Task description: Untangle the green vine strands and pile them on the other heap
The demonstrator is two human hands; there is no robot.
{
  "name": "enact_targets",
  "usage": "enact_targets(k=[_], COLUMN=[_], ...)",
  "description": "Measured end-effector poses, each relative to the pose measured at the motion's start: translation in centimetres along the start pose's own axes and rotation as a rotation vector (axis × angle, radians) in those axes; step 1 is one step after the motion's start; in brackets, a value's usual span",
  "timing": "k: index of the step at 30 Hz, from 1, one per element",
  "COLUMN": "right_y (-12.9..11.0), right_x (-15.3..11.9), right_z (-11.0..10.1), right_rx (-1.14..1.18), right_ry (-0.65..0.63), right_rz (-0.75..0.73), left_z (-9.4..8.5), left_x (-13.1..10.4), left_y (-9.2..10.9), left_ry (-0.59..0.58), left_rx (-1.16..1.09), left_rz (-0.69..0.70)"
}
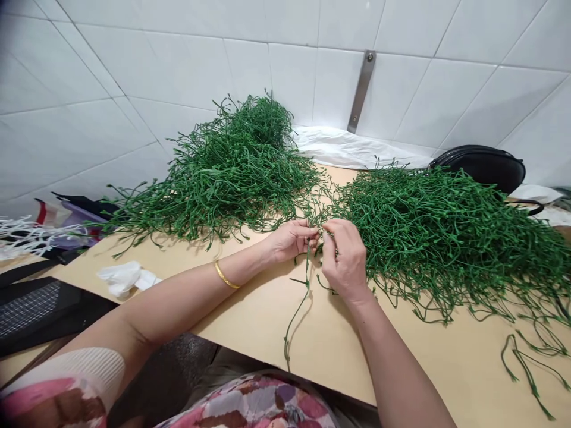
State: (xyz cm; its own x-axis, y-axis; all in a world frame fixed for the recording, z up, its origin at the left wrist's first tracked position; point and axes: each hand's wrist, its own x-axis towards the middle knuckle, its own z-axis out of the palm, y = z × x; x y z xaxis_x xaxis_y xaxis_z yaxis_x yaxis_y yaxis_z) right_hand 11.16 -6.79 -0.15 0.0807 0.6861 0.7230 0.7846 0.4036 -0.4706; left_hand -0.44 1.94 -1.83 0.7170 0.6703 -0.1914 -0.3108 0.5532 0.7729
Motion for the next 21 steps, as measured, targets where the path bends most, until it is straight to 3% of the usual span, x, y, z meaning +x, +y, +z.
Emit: enact_targets(k=[3,8,15,21], right_y=[0.33,0.77,0.67,0.50], right_x=[-0.15,-0.22,0.03,-0.01], right_z=[0.55,0.61,0.41,0.24], right_rx=[0.007,0.010,-0.025,-0.225], right_ry=[-0.121,-0.166,-0.196,-0.153], right_rz=[0.017,0.223,0.243,0.251], left_z=[0.30,0.55,0.33,0.11], left_x=[-0.33,-0.50,-0.35,-0.21], left_y=[-0.04,-0.06,-0.02,0.08], left_ry=[-0.066,-0.041,-0.062,-0.048], left_rx=[0.000,0.009,-0.018,-0.044], left_rz=[0.015,0.035,0.039,0.014])
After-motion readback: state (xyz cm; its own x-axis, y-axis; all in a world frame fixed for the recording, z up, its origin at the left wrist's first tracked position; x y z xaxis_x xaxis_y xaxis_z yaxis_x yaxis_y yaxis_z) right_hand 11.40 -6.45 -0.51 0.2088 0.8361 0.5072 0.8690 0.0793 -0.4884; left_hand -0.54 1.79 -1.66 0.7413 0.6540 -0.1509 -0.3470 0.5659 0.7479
